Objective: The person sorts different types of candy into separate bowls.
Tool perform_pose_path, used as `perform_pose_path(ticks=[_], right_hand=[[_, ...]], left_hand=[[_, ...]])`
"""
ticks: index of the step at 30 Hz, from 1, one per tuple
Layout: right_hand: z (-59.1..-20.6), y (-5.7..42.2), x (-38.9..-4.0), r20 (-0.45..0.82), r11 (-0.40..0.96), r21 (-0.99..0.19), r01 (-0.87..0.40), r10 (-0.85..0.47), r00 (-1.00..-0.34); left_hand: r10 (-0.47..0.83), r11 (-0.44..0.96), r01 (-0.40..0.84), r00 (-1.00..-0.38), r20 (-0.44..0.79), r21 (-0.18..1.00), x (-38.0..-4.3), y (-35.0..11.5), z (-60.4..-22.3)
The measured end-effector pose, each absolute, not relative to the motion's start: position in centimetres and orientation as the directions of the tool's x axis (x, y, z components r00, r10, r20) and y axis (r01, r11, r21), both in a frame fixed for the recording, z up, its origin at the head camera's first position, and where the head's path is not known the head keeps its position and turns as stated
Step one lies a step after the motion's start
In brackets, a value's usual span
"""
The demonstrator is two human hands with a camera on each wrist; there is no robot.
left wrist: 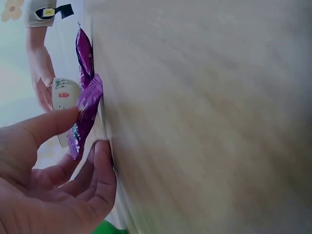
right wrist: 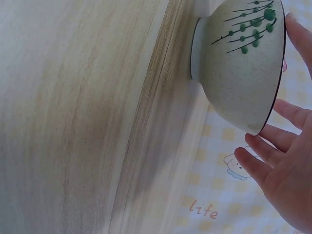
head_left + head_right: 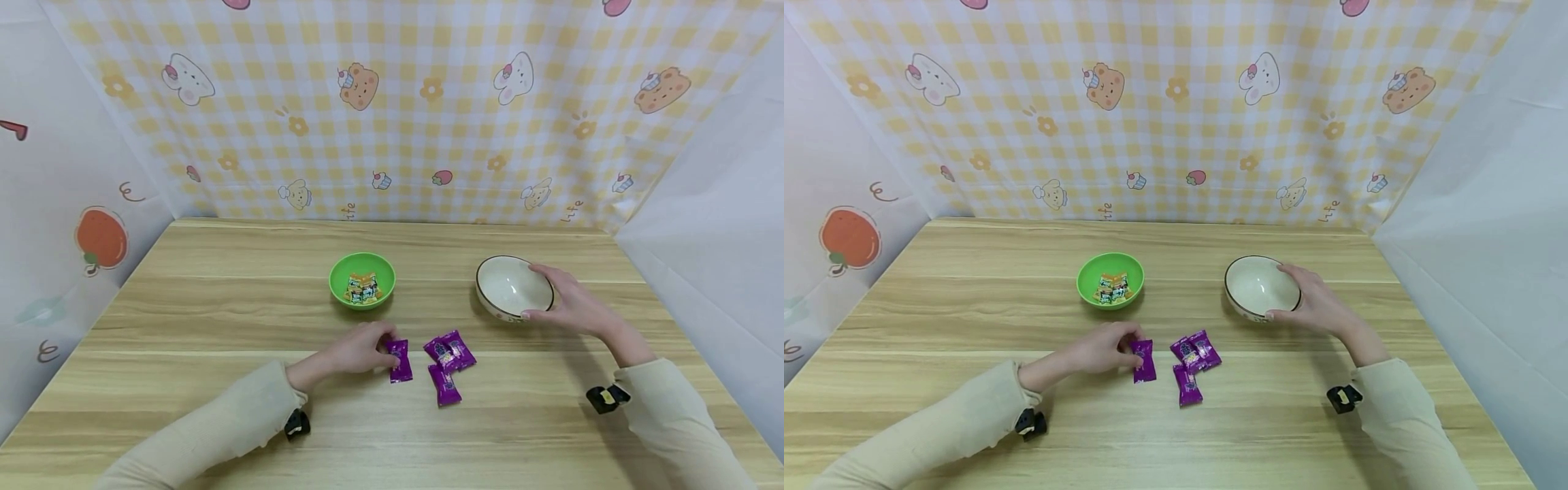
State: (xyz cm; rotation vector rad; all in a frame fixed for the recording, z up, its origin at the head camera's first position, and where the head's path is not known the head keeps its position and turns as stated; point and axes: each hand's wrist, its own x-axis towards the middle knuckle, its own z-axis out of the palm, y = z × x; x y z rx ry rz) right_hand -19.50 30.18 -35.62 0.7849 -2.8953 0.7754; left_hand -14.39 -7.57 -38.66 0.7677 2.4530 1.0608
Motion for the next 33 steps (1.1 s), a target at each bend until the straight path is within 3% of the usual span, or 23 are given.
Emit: perform_pose_path(ticks=[9,16,24,33], right_hand=[[-35.6,30.1,-19.6,0.181,0.742,-0.445,-0.501,-0.473,-0.862],[-35.5,30.0,-19.5,0.179,0.745,-0.442,-0.499,-0.472,-0.863],[-35.5,30.0,-19.5,0.18,0.747,-0.432,-0.506,-0.479,-0.859],[-35.4,29.9,-19.3,0.162,0.749,-0.444,-0.492,-0.473,-0.866]], left_hand=[[0.554,0.485,0.18,-0.82,-0.142,0.856,-14.4,-7.3,-39.0],[0.513,0.329,0.008,-0.841,-0.171,0.944,-14.4,-7.0,-38.6],[0.44,0.255,-0.051,-0.883,-0.163,0.966,-15.1,-5.8,-37.3],[0.416,0.199,-0.137,-0.884,-0.21,0.97,-16.8,-3.1,-36.6]])
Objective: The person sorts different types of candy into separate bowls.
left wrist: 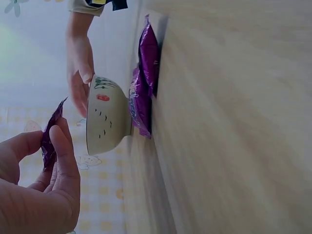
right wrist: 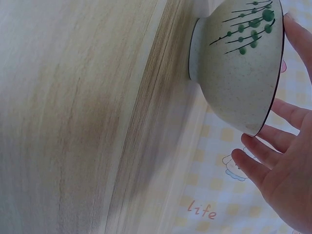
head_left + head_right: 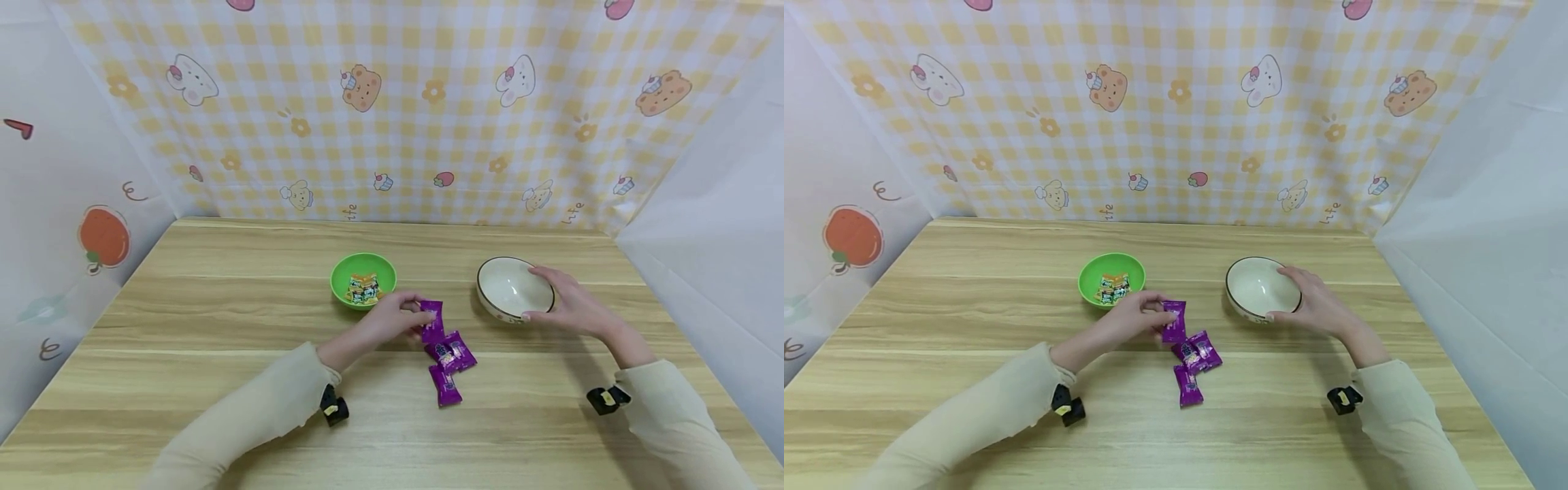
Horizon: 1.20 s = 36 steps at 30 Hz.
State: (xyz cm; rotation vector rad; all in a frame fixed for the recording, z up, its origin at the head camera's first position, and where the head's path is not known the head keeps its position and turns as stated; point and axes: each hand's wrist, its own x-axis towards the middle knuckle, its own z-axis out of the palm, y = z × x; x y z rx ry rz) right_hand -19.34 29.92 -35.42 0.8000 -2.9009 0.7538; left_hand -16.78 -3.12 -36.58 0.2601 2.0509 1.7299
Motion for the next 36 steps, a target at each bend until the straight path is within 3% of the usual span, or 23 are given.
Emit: perform_pose_path(ticks=[6,16,36], right_hand=[[-35.4,30.0,-19.3,0.162,0.749,-0.443,-0.493,-0.474,-0.866],[-35.5,30.0,-19.4,0.172,0.744,-0.438,-0.505,-0.482,-0.859],[-35.8,30.2,-19.6,0.159,0.732,-0.466,-0.497,-0.483,-0.861]], left_hand=[[0.4,0.17,-0.18,-0.886,-0.235,0.969,-18.2,-1.1,-36.6],[0.41,0.138,-0.147,-0.892,-0.191,0.979,-20.0,2.8,-36.3],[0.357,-0.019,-0.195,-0.918,-0.176,0.981,-20.7,8.6,-34.3]])
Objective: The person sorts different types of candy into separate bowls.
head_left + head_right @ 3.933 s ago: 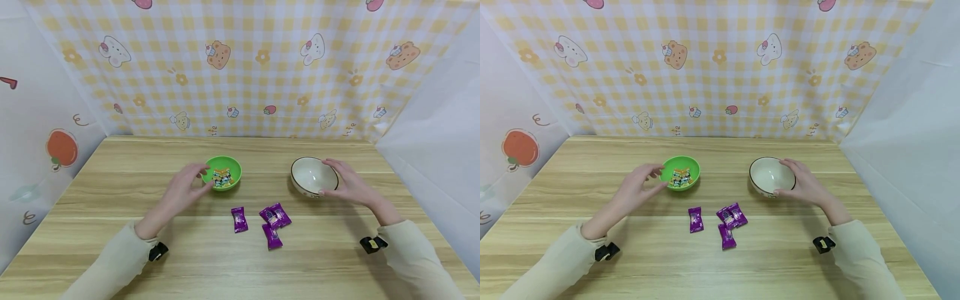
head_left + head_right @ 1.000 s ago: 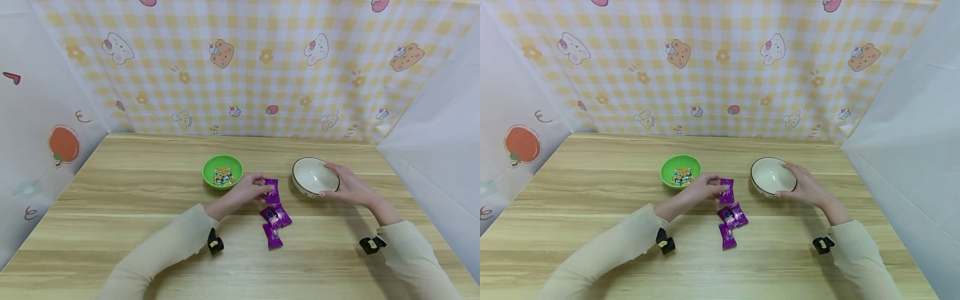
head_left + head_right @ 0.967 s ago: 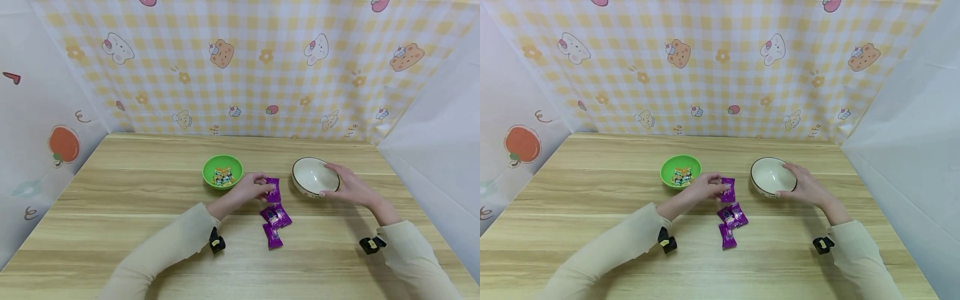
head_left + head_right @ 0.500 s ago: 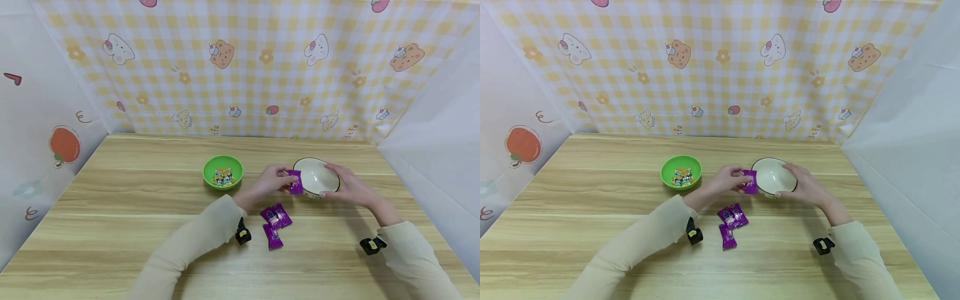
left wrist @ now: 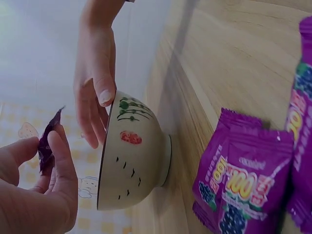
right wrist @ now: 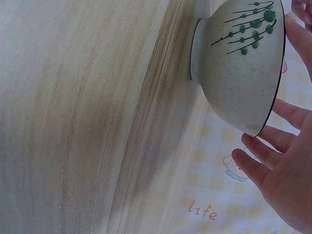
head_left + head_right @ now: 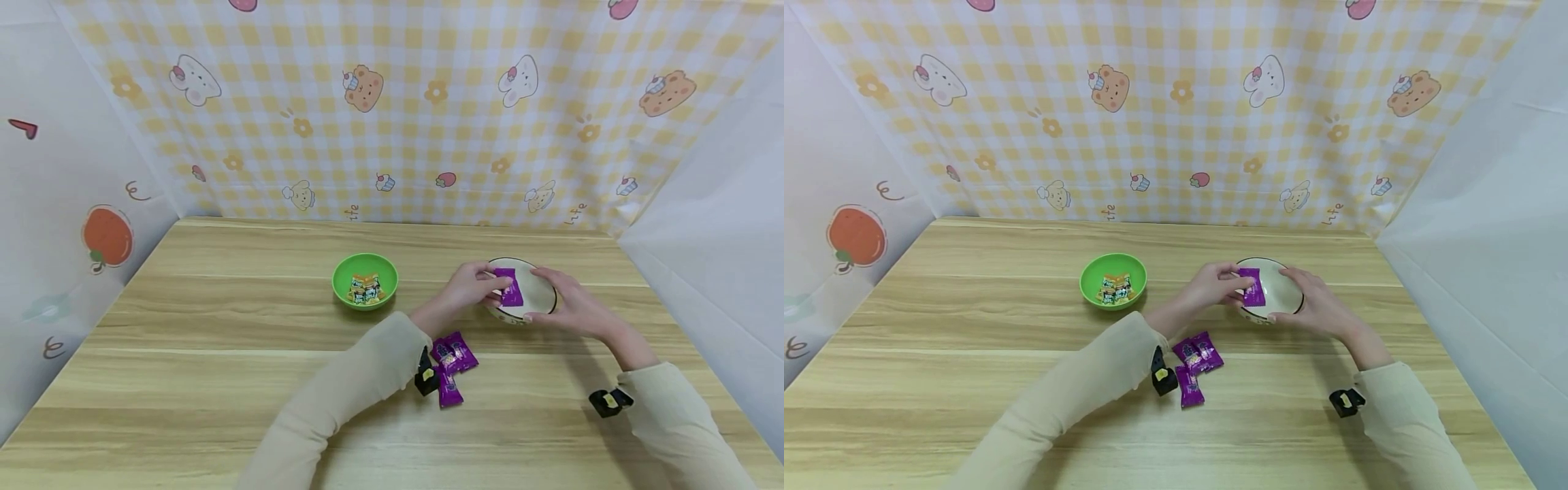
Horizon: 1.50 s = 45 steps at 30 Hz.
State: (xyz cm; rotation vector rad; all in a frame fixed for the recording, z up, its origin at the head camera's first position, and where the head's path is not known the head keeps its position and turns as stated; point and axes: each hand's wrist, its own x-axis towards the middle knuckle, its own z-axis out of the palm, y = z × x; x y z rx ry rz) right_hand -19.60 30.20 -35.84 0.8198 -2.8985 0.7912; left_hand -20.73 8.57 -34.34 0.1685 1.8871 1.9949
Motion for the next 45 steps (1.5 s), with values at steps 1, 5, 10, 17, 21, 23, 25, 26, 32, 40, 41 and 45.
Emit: perform_pose_path(ticks=[1,5,10,17,21,23,25,26,32,40,41,45], right_hand=[[-35.8,30.2,-19.6,0.159,0.733,-0.465,-0.496,-0.482,-0.862],[-35.8,30.2,-19.6,0.176,0.733,-0.451,-0.51,-0.487,-0.856],[-35.9,30.3,-19.7,0.204,0.724,-0.436,-0.534,-0.499,-0.842],[-35.9,30.2,-19.6,0.184,0.731,-0.447,-0.516,-0.49,-0.852],[-35.9,30.2,-19.6,0.175,0.736,-0.448,-0.508,-0.484,-0.857],[-35.9,30.2,-19.5,0.174,0.734,-0.453,-0.506,-0.483,-0.858],[-35.9,30.2,-19.5,0.173,0.732,-0.459,-0.504,-0.482,-0.859],[-35.9,30.1,-19.5,0.174,0.73,-0.461,-0.504,-0.483,-0.858],[-35.8,30.2,-19.5,0.177,0.73,-0.458,-0.508,-0.485,-0.857],[-35.8,30.1,-19.4,0.175,0.732,-0.458,-0.505,-0.483,-0.858],[-35.8,30.1,-19.4,0.175,0.73,-0.461,-0.505,-0.483,-0.858],[-35.7,30.1,-19.4,0.173,0.73,-0.464,-0.502,-0.482,-0.859]], left_hand=[[0.353,-0.033,-0.201,-0.919,-0.177,0.979,-20.7,8.8,-34.3],[0.345,-0.101,-0.229,-0.921,-0.182,0.968,-20.7,9.4,-34.4],[0.354,-0.124,-0.236,-0.918,-0.179,0.964,-20.4,9.9,-34.5],[0.363,-0.126,-0.223,-0.917,-0.164,0.967,-20.4,9.2,-35.0],[0.386,-0.102,-0.241,-0.904,-0.185,0.965,-20.5,8.1,-35.1],[0.4,-0.085,-0.246,-0.896,-0.193,0.966,-20.4,7.4,-35.2],[0.413,-0.069,-0.247,-0.889,-0.198,0.967,-20.4,6.6,-35.3],[0.42,-0.06,-0.244,-0.886,-0.197,0.968,-20.3,6.1,-35.4],[0.457,0.018,-0.232,-0.863,-0.215,0.973,-19.4,3.5,-35.2],[0.494,0.108,-0.254,-0.825,-0.274,0.961,-17.9,0.2,-36.2],[0.494,0.118,-0.255,-0.823,-0.28,0.96,-17.8,-0.1,-36.4],[0.491,0.182,-0.232,-0.821,-0.292,0.956,-17.5,-1.0,-37.3]])
